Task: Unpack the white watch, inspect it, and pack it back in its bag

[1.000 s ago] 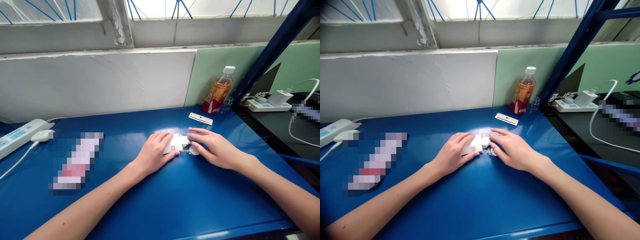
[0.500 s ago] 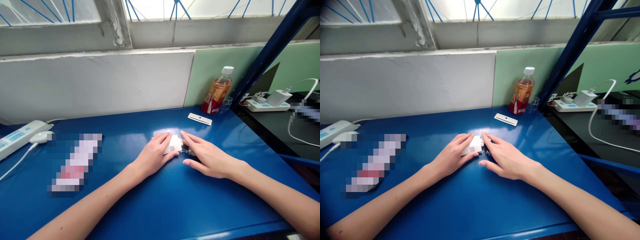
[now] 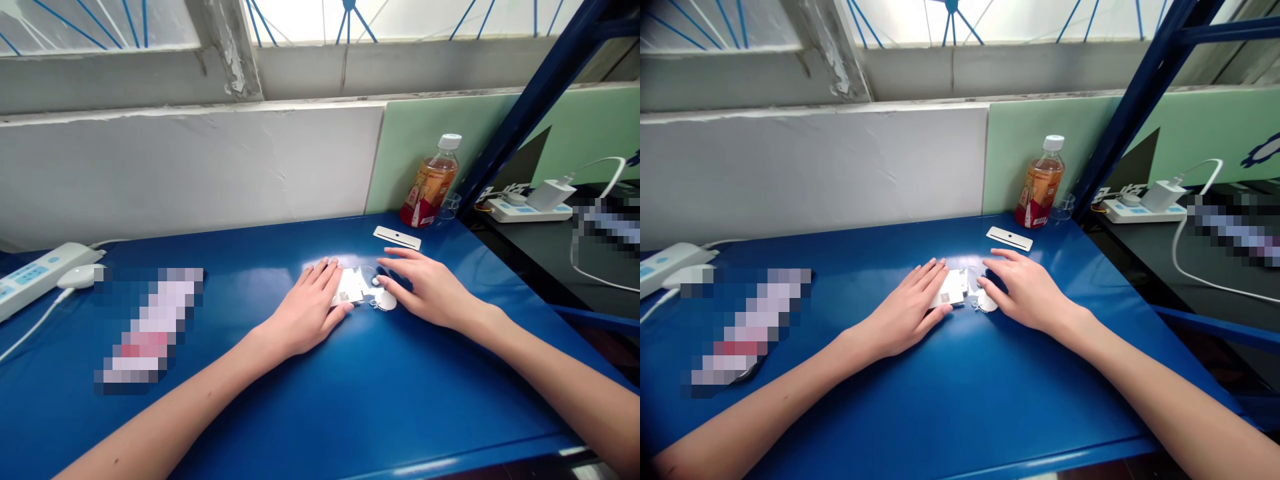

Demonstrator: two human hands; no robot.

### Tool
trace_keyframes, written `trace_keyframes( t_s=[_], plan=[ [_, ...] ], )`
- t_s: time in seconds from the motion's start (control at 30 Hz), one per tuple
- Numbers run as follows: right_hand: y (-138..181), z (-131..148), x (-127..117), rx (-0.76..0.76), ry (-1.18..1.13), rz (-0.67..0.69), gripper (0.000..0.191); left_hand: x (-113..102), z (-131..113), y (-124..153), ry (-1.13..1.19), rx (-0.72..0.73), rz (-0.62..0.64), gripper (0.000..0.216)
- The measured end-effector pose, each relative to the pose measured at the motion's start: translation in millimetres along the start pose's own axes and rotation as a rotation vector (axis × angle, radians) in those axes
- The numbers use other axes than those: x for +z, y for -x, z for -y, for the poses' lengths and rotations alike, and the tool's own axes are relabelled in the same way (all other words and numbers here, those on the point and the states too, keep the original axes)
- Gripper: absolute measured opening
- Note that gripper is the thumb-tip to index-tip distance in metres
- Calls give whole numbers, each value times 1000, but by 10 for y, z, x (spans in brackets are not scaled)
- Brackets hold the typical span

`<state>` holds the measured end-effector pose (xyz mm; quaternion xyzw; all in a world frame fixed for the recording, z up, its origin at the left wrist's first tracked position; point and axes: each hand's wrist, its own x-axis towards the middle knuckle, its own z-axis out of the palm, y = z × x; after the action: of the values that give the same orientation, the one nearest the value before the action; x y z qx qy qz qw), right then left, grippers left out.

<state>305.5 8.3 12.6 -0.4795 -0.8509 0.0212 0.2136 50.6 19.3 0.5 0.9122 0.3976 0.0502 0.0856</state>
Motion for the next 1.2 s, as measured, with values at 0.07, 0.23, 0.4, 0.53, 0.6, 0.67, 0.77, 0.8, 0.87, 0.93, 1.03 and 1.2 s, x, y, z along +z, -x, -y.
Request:
trace_keyframes(
  t_s=[0.07, 0.23, 0.4, 0.53, 0.6, 0.67, 0.77, 0.8, 0.87, 0.93, 1.03, 1.2],
  plan=[
    [6, 32, 1, 26, -81, 4, 35, 1, 0, 5, 6, 8, -13, 69],
    [34, 147, 10, 15, -421, 59, 49, 4, -3, 10, 16, 22, -34, 68],
    [51, 135, 58, -70, -374, 195, 55, 3, -12, 10, 10, 25, -53, 66],
    [52, 118, 69, -158, -257, 290, 60, 6, -14, 14, 11, 26, -59, 65],
    [54, 123, 70, -170, -231, 295, 63, 13, -12, 15, 10, 31, -68, 64],
    [57, 133, 76, -157, -214, 287, 65, 22, -9, 16, 6, 32, -69, 64],
    [57, 147, 91, -160, -200, 291, 66, 32, -5, 16, 8, 32, -76, 64],
    [56, 149, 95, -166, -200, 293, 66, 33, -5, 16, 10, 33, -80, 64],
    [55, 148, 98, -164, -208, 303, 66, 29, -5, 16, 11, 35, -83, 63],
    [58, 139, 93, -146, -237, 315, 66, 23, -7, 15, 11, 34, -78, 62],
    [65, 116, 79, -136, -311, 314, 64, 16, -10, 13, 17, 35, -87, 60],
    [61, 77, 77, -110, -364, 309, 60, 14, -17, 9, 15, 40, -81, 58]
  ],
)
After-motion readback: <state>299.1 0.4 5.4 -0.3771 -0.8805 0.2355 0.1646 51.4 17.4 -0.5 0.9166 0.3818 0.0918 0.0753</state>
